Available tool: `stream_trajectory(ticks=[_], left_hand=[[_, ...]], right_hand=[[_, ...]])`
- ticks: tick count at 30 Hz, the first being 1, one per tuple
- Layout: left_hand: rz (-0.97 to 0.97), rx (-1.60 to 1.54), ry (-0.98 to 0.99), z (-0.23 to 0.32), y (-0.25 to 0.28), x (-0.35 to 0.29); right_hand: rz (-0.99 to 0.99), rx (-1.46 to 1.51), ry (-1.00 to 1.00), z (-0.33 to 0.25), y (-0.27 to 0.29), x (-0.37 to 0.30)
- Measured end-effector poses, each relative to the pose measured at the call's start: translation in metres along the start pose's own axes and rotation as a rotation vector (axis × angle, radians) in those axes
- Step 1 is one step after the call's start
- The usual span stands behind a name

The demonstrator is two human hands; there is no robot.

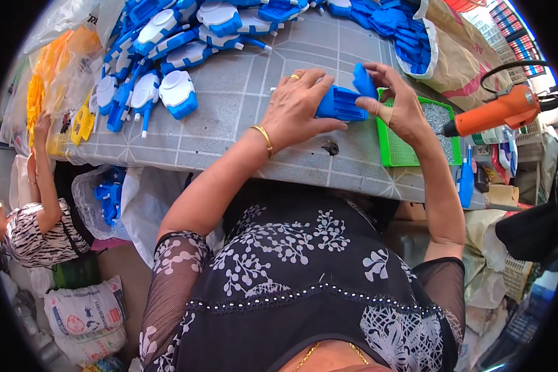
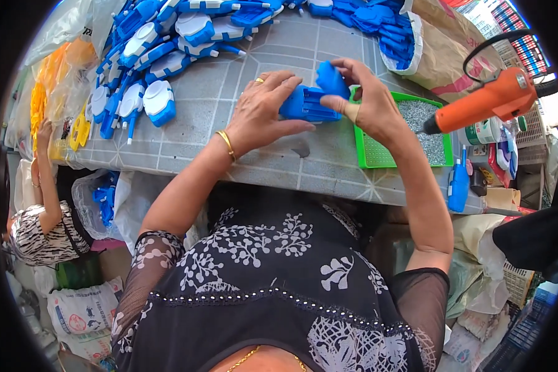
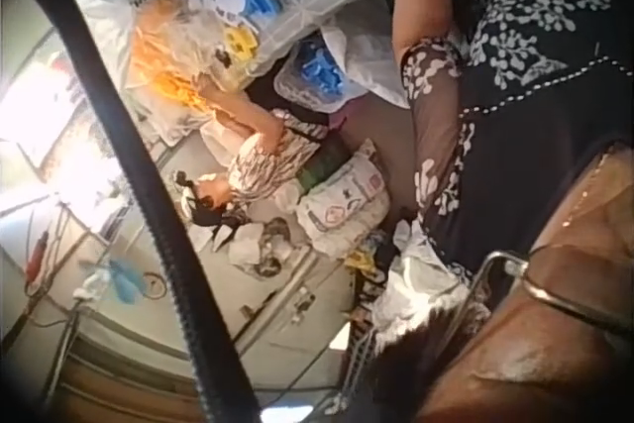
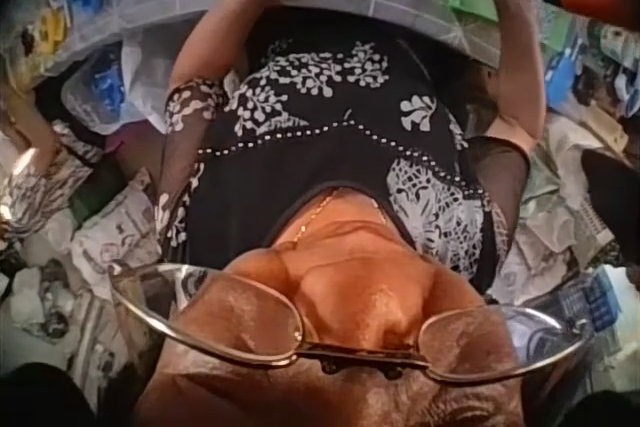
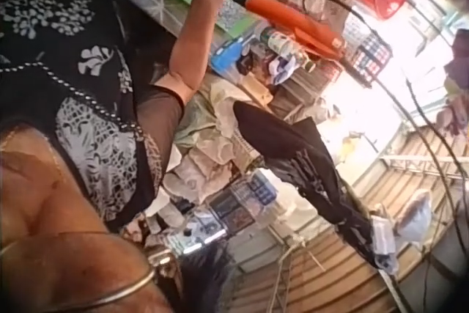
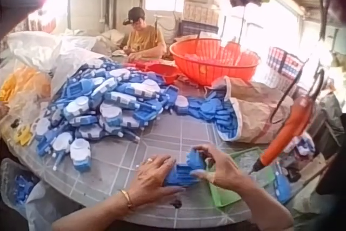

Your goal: Assembling blue plastic components using an electric screwdriver.

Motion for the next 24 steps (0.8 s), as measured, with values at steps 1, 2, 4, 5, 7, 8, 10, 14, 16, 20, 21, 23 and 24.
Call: stream_trajectory(ticks=[1,2,4,5,7,8,10,14,16,20,21,23,24], left_hand=[[-0.001,0.000,0.006,-0.007,-0.002,-0.002],[-0.052,-0.032,0.029,-0.014,-0.010,-0.006],[-0.109,-0.074,0.049,-0.018,-0.017,-0.006],[-0.106,-0.096,0.042,-0.019,-0.017,-0.006],[-0.107,-0.120,0.039,-0.019,-0.019,-0.006],[-0.091,-0.138,0.030,-0.019,-0.018,-0.006],[-0.077,-0.153,0.026,-0.020,-0.017,-0.006],[-0.075,-0.165,0.019,-0.019,-0.018,-0.005],[-0.074,-0.174,0.019,-0.020,-0.018,-0.005],[-0.061,-0.188,0.031,-0.021,-0.019,-0.005],[-0.055,-0.184,0.036,-0.021,-0.019,-0.005],[-0.049,-0.188,0.026,-0.019,-0.019,-0.005],[-0.042,-0.189,0.015,-0.018,-0.018,-0.005]], right_hand=[[-0.045,-0.112,0.035,-0.003,-0.001,-0.005],[-0.084,-0.146,0.102,-0.005,-0.007,-0.009],[-0.139,-0.252,0.256,-0.008,-0.015,-0.016],[-0.142,-0.253,0.251,-0.004,-0.017,-0.014],[-0.162,-0.307,0.428,-0.011,-0.023,-0.017],[-0.165,-0.306,0.424,-0.010,-0.023,-0.016],[-0.188,-0.369,0.449,-0.012,-0.026,-0.013],[-0.206,-0.343,0.486,-0.009,-0.031,-0.012],[-0.248,-0.378,0.449,-0.006,-0.033,-0.013],[-0.241,-0.425,0.474,-0.010,-0.036,-0.017],[-0.226,-0.447,0.503,-0.012,-0.037,-0.019],[-0.211,-0.467,0.530,-0.015,-0.037,-0.023],[-0.190,-0.491,0.576,-0.019,-0.037,-0.025]])
Point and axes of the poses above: each hand's wrist, its own x-axis towards the middle knuckle, its own y-axis out of the back of the hand, z = x × y, the point moved 9 cm from there along x, towards the middle knuckle, and after that the axes turned 11 degrees about z, right-handed, at the moved point
